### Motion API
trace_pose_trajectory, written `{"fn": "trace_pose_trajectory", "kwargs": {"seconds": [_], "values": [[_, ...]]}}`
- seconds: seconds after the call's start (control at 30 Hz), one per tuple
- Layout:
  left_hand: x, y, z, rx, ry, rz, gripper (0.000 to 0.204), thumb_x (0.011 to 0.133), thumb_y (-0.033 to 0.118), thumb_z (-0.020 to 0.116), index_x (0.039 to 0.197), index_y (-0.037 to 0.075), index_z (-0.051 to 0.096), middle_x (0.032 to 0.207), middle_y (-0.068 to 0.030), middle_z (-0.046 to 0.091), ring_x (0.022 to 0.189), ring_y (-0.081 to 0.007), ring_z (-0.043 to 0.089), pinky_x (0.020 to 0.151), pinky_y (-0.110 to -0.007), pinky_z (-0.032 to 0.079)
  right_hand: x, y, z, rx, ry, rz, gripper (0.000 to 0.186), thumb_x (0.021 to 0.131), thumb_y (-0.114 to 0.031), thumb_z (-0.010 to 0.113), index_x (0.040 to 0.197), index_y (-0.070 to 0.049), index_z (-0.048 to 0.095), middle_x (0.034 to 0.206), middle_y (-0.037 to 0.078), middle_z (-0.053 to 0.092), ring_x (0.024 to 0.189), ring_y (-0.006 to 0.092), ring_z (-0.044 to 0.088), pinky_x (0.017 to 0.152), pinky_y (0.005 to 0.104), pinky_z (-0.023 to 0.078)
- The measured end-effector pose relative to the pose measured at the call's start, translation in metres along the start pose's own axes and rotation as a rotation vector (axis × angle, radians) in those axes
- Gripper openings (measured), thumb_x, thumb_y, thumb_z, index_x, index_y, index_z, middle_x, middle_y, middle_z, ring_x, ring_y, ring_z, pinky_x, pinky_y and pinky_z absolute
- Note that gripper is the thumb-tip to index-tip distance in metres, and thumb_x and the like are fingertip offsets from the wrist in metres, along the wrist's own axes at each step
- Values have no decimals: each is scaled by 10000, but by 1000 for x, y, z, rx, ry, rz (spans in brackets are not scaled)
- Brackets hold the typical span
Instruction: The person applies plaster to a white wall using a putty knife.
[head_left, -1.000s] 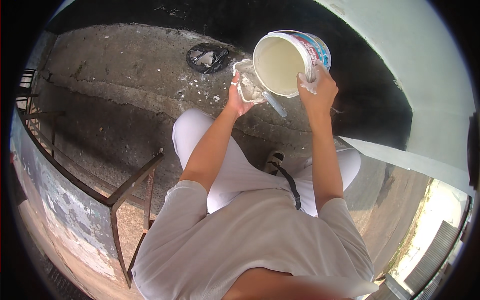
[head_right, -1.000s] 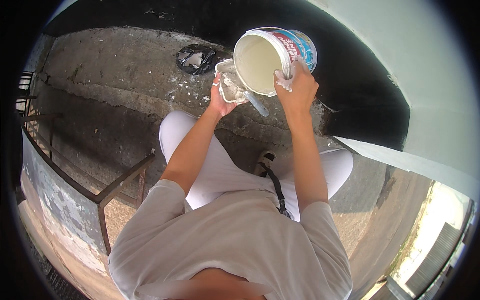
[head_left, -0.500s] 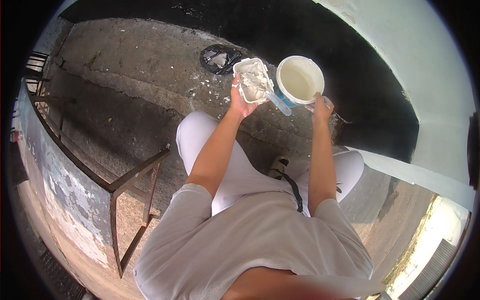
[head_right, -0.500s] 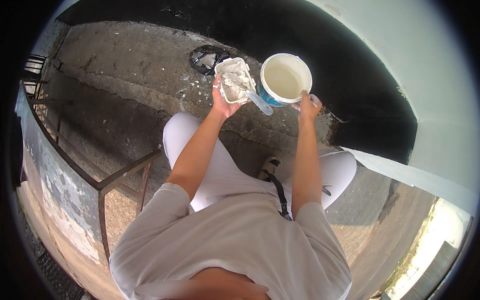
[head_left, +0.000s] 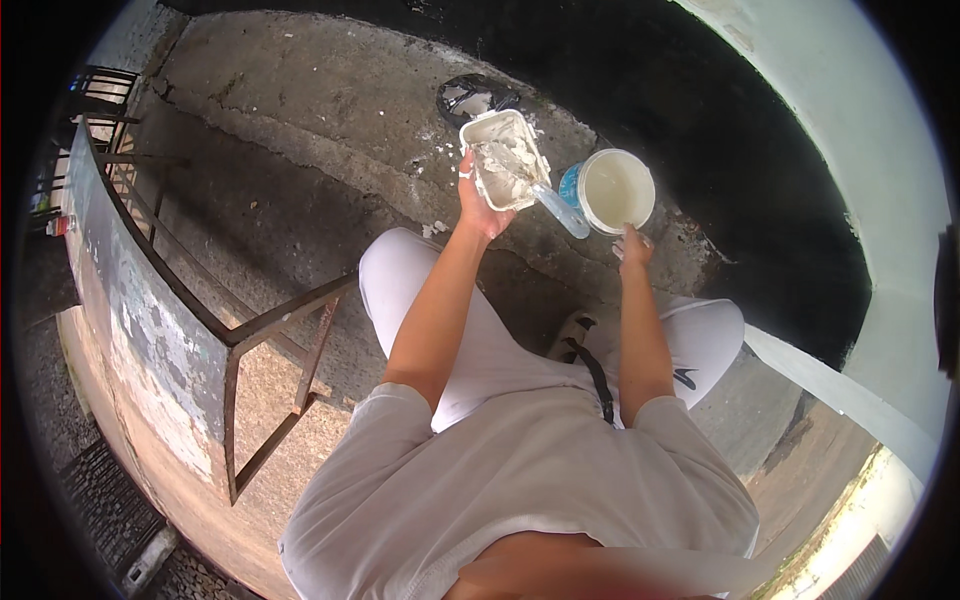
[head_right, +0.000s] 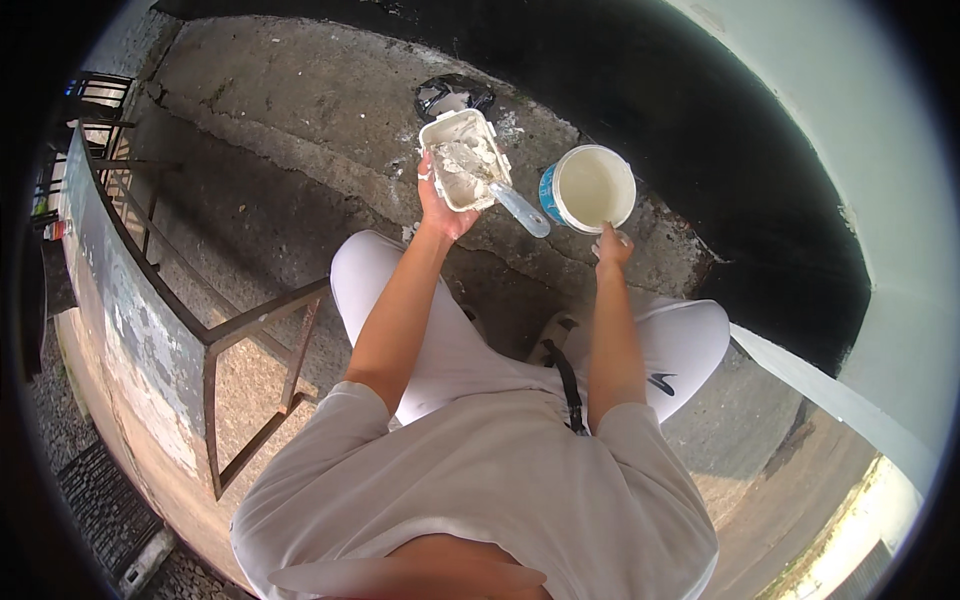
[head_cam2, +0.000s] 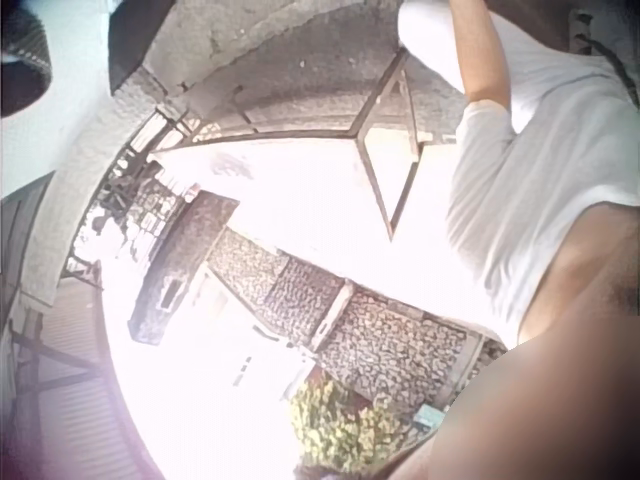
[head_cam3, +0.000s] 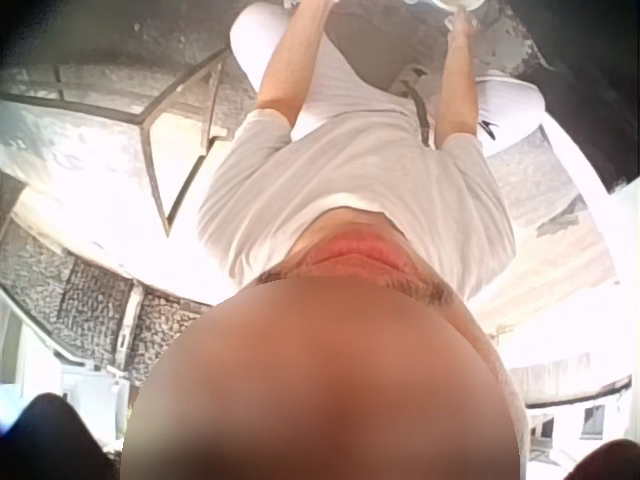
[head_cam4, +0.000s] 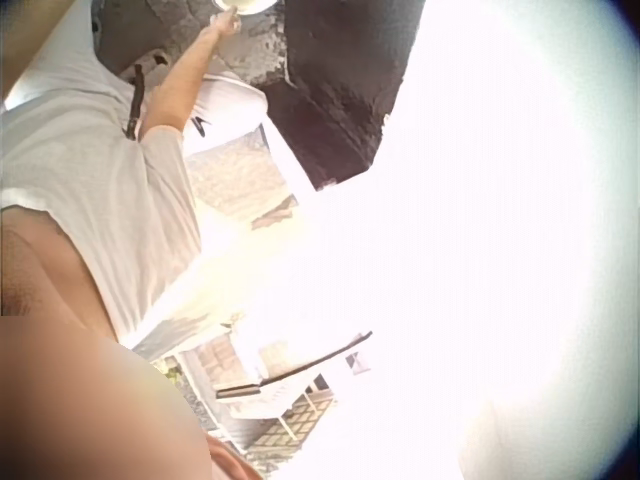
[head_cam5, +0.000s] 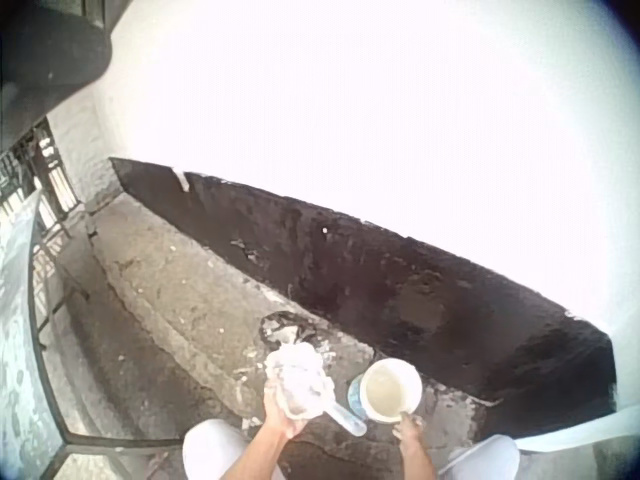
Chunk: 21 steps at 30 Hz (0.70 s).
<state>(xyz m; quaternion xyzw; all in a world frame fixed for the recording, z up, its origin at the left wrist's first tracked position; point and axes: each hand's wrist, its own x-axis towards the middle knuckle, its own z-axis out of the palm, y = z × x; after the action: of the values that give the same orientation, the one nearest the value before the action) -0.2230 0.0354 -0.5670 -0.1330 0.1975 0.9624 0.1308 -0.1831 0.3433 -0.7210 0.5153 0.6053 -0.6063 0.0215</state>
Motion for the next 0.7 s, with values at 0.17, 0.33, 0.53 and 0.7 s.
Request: {"fn": "trace_pose_trajectory", "kwargs": {"seconds": [0.17, 0.33, 0.53, 0.7], "values": [[-13, 9, 5, 193, 96, -201, 802, 909, 724, 420, 1449, 133, 474, 1355, -124, 598, 1171, -334, 626, 898, -589, 534, -83, -51, 6, -472, -118, -559, 759, 901, -400, 726, 1415, 57, 404, 1348, 293, 572, 1267, 373, 566, 1067, 400, 432], [-19, 5, -10, 225, 71, -355, 763, 931, 695, 430, 1439, 130, 496, 1341, -113, 610, 1177, -316, 627, 928, -582, 523, -180, -79, 12, -386, -791, -709, 727, 913, -323, 745, 1449, 1, 375, 1172, 254, 655, 1052, 297, 671, 897, 395, 536], [-35, 3, -19, 241, 114, -319, 744, 924, 692, 449, 1427, 147, 511, 1332, -90, 620, 1173, -310, 627, 970, -579, 494, -202, -52, 11, -571, -897, -853, 530, 920, -158, 666, 1399, -45, 468, 878, 184, 693, 775, 327, 692, 726, 416, 534], [-41, 4, -25, 328, 209, -342, 733, 926, 708, 445, 1406, 161, 529, 1319, -99, 626, 1176, -340, 620, 968, -660, 462, -228, -96, -8, -855, -779, -1007, 394, 944, -232, 633, 1308, -87, 596, 899, 235, 701, 841, 449, 672, 743, 497, 524]]}}
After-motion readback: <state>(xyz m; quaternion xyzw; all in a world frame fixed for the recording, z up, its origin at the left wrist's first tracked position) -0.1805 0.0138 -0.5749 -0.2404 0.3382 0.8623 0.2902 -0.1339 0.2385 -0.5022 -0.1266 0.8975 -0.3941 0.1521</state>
